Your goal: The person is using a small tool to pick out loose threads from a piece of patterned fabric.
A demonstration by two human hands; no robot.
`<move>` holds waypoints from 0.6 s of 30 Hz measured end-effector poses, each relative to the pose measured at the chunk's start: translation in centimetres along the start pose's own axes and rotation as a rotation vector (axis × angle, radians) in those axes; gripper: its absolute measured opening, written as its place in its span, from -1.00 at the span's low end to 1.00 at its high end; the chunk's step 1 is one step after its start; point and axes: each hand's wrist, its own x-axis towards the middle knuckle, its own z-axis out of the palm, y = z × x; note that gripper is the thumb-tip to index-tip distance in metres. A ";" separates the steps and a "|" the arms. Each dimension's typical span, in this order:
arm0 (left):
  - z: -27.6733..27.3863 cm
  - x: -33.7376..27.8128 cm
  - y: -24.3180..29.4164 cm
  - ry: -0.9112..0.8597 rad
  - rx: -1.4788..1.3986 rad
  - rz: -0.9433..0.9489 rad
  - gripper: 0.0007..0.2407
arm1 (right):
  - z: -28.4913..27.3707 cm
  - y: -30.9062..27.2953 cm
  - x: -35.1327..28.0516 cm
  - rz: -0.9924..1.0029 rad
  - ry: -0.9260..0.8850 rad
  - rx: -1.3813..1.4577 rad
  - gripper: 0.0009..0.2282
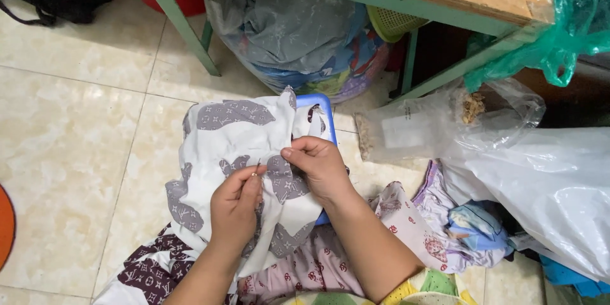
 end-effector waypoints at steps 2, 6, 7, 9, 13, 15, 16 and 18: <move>0.0 0.2 0.6 0.000 0.032 0.006 -0.80 | -0.2 0.1 0.2 0.015 -0.015 0.027 -0.98; 0.4 0.2 1.4 -0.009 0.132 0.076 -0.79 | -0.6 0.2 0.3 0.033 -0.047 0.063 -0.96; 0.5 0.1 1.6 -0.007 0.131 0.073 -0.79 | -0.6 0.2 0.2 0.036 -0.047 0.062 -0.96; 0.6 0.1 2.0 -0.018 0.318 0.247 -0.80 | -0.7 0.3 0.0 0.014 -0.061 0.041 -0.93; 0.5 -0.8 3.8 -0.068 0.394 0.380 -0.78 | -1.2 0.9 -0.3 -0.014 -0.069 0.051 -0.92; 0.4 -1.6 4.5 -0.086 0.439 0.450 -0.72 | -1.3 0.9 -0.7 -0.045 -0.090 0.072 -0.91; 0.4 -1.9 4.5 -0.085 0.439 0.437 -0.72 | -1.4 0.8 -0.9 -0.033 -0.085 0.072 -0.91; 0.3 -2.6 4.5 -0.043 0.477 0.471 -0.78 | -1.3 0.7 -1.2 -0.076 -0.127 0.117 -0.91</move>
